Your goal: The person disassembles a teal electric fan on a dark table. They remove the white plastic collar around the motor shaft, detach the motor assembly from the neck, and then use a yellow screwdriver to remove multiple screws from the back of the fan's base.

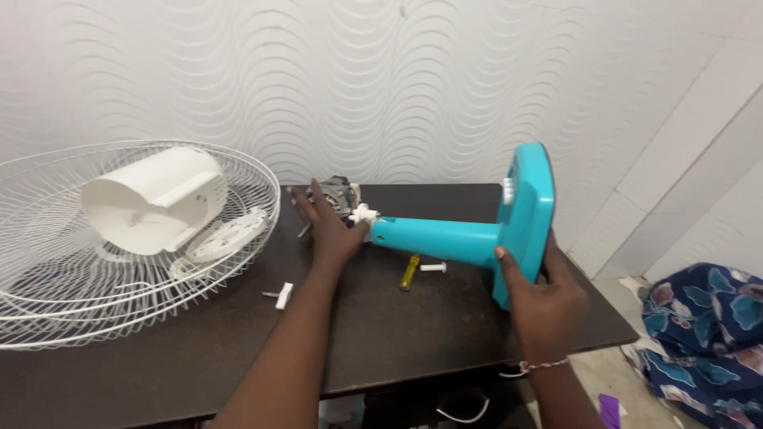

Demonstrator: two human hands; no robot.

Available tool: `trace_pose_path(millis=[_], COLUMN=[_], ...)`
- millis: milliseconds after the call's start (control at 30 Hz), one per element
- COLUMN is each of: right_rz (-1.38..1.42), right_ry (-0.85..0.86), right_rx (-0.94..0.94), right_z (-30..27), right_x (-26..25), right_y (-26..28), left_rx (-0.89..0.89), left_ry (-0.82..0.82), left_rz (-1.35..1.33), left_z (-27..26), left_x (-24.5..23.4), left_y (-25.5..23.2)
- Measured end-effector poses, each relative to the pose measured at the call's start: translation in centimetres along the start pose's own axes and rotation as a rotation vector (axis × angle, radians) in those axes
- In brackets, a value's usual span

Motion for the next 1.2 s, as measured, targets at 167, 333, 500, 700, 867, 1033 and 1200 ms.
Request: trace_pose_path(millis=[167, 333, 500, 700, 867, 1033, 1200], right_rz=[-0.107, -0.218, -0.258, -0.150, -0.073, -0.031, -0.007], right_ry=[-0.010, -0.071, -0.057, 0.100, 0.162, 0.242, 0.241], right_rx=[-0.032, -0.245, -0.228, -0.253, -0.304, -0.371, -0.381], right_z=[-1.4, -2.8, -3.0, -4.3, -5.5, -6.2, -6.0], right_x=[-1.3, -2.8, -2.2, -0.4, 1.3, 1.7, 1.5], right_y=[1.1, 2.5, 0.9, -1.1, -1.6, -1.6, -1.4], left_rx=[-0.123, -0.077, -0.043, -0.108, -0.229, -0.229, -0.249], left_ry=[0.103, 0.157, 0.189, 0.182, 0.206, 0.282, 0.439], left_rz=[0.061, -0.013, -0.080, -0.149, -0.189, -0.112, 0.062], left_z=[-1.2, 0.0, 0.6, 2.7, 3.2, 3.7, 3.8], left_x=[2.4, 4.8, 8.1, 11.3, 11.5, 10.6, 8.4], left_y=[3.2, 4.7, 6.4, 8.9, 10.1, 9.7, 6.6])
Point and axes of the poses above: each hand's wrist, its own z-axis towards the middle knuckle, its own x-axis out of the palm, y = z × x, the point moved 7 cm from there along z, towards the middle knuckle, and after that the axes turned 14 degrees about x, right-handed, at the moved point
